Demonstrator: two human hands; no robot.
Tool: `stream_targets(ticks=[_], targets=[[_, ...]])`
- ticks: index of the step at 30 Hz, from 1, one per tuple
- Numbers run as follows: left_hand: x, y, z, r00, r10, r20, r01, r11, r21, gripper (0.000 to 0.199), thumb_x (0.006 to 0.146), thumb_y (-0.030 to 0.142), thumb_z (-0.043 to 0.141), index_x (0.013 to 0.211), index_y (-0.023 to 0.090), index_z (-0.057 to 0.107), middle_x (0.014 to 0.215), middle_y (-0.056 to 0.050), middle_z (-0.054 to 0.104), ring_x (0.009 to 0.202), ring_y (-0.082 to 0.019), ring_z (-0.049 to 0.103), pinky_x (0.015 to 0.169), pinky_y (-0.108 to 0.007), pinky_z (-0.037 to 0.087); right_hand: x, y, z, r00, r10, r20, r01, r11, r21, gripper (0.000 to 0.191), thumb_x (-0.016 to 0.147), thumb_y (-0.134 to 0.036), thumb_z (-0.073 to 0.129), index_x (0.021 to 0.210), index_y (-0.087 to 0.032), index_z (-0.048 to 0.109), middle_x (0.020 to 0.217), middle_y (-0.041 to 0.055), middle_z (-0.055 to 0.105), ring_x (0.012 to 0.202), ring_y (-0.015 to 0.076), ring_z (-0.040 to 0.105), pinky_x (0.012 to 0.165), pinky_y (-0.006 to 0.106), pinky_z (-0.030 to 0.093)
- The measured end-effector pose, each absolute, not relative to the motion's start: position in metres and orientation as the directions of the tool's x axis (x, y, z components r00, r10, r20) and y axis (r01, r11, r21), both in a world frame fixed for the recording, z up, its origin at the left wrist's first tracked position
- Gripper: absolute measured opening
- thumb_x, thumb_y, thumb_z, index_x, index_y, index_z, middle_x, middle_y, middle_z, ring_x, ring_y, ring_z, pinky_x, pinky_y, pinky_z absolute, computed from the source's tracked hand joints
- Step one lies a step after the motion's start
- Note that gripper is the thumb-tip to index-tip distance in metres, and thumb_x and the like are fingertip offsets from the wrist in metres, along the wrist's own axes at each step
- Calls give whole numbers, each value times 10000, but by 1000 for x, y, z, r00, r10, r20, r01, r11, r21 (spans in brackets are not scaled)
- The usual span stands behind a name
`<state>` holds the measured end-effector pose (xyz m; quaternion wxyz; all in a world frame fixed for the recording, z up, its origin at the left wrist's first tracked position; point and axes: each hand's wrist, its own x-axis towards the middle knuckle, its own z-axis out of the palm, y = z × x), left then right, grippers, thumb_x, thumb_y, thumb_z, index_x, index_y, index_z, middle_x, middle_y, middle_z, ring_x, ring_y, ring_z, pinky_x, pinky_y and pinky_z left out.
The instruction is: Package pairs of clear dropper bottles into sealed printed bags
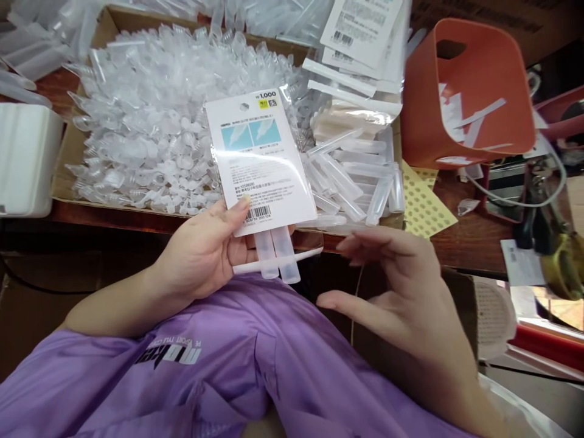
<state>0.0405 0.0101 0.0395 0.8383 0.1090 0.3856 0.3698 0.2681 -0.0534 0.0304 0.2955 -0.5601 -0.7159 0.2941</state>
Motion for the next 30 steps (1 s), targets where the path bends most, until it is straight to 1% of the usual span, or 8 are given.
stream_targets(ticks=[2, 4, 9, 16, 20, 22, 26, 30], targets=[[41, 9, 40, 450, 700, -554, -534, 708, 462, 255, 967, 179, 478, 1189, 127, 591, 960, -75, 773, 825, -220, 758, 718, -369, 650, 266, -47, 30, -339, 913, 227, 640, 401, -655, 890, 713, -500, 788, 1457, -296, 344, 1305, 105, 572, 1196, 266, 570, 1028, 434, 481], [43, 7, 39, 466, 700, -541, -527, 711, 466, 313, 968, 170, 479, 1268, 144, 563, 1026, -76, 766, 881, -225, 753, 782, -386, 640, 259, -36, 29, -467, 857, 215, 625, 493, -606, 961, 750, -540, 737, 1530, -272, 242, 1431, 140, 486, 1314, 294, 495, 1081, 439, 447], [50, 1, 36, 446, 735, -511, -532, 676, 510, 431, 972, 188, 490, 1402, 224, 493, 1212, -74, 714, 1096, -264, 690, 994, -501, 538, 248, -16, 26, -507, 836, 209, 631, 526, -571, 881, 804, -549, 681, 1534, -243, 296, 1368, 136, 545, 1207, 261, 585, 949, 346, 541], [55, -2, 35, 473, 757, -452, -552, 654, 518, 506, 949, 212, 552, 1440, 292, 459, 1304, -66, 667, 1202, -281, 629, 1043, -498, 496, 242, -17, 23, -361, 880, 308, 596, 472, -649, 626, 813, -404, 730, 1387, -274, 520, 1250, 85, 654, 1124, 220, 644, 950, 351, 542], [54, -5, 30, 534, 726, -434, -516, 686, 513, 508, 937, 233, 585, 1424, 323, 470, 1317, -60, 659, 1169, -276, 651, 1007, -489, 522, 235, -23, 17, -148, 941, 305, 518, 336, -786, 386, 822, -252, 735, 1199, -260, 651, 1056, 33, 720, 941, 175, 692, 797, 302, 574], [53, -7, 25, 555, 711, -432, -482, 698, 529, 485, 930, 265, 606, 1399, 323, 498, 1339, -58, 645, 1184, -279, 642, 1016, -489, 515, 232, -24, 11, -72, 936, 346, 494, 334, -802, 313, 820, -183, 723, 1119, -264, 682, 966, 11, 726, 858, 162, 693, 722, 288, 567], [50, -13, 16, 584, 703, -406, -415, 688, 595, 416, 931, 329, 611, 1342, 304, 558, 1385, -55, 613, 1236, -282, 605, 1067, -479, 472, 225, -24, -4, 7, 862, 506, 487, 439, -755, 333, 802, -75, 690, 1048, -299, 693, 868, -23, 713, 747, 140, 674, 686, 296, 552], [46, -15, 10, 579, 762, -290, -445, 593, 671, 342, 967, 265, 551, 1303, 302, 605, 1446, -20, 563, 1342, -259, 507, 1103, -413, 447, 217, -25, -13, 131, 803, 582, 508, 450, -735, 399, 778, -66, 706, 1073, -334, 684, 884, -27, 713, 741, 146, 668, 678, 306, 547]])
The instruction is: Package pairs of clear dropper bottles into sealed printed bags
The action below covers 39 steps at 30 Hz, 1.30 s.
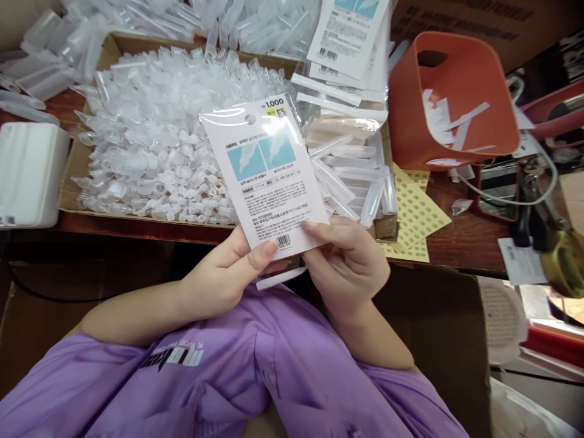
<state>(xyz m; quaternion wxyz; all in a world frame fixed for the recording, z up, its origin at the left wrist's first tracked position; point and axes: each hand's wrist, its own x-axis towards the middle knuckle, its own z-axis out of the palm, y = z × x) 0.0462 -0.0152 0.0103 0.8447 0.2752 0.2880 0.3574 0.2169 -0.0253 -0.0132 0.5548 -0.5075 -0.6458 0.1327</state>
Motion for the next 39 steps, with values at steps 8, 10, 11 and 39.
stream_targets(ticks=[8, 10, 11, 39], targets=[[50, -10, 12, 491, 835, -248, -503, 504, 702, 331, 909, 175, 628, 1232, 242, 654, 1330, -40, 659, 1337, -236, 517, 1161, -400, 381, 216, -27, -18, 63, 808, 586, 575, 450, -683, 429, 814, -87, 666, 1150, -353, 659, 901, -13, 718, 751, 164, 672, 651, 319, 538], [50, -9, 12, 492, 829, -266, -502, 519, 691, 325, 903, 166, 634, 1220, 232, 653, 1323, -41, 664, 1332, -235, 522, 1160, -400, 384, 215, -27, -19, 88, 786, 612, 613, 442, -655, 380, 825, -115, 665, 1130, -342, 655, 843, -12, 702, 716, 167, 662, 621, 317, 534], [49, -9, 12, 494, 828, -265, -508, 522, 685, 320, 901, 155, 633, 1213, 225, 652, 1317, -43, 667, 1331, -233, 523, 1163, -398, 380, 214, -28, -19, 91, 786, 611, 619, 436, -654, 375, 832, -119, 660, 1134, -340, 646, 841, -11, 702, 717, 167, 665, 620, 316, 538], [22, -9, 23, 537, 627, -564, -295, 766, 571, 449, 776, 131, 767, 1191, 239, 633, 1174, -64, 736, 917, -213, 750, 876, -313, 593, 223, -73, -19, 160, 978, 138, 301, 85, -950, 395, 806, -55, 684, 1089, -330, 678, 924, -15, 709, 735, 115, 670, 617, 238, 562]])
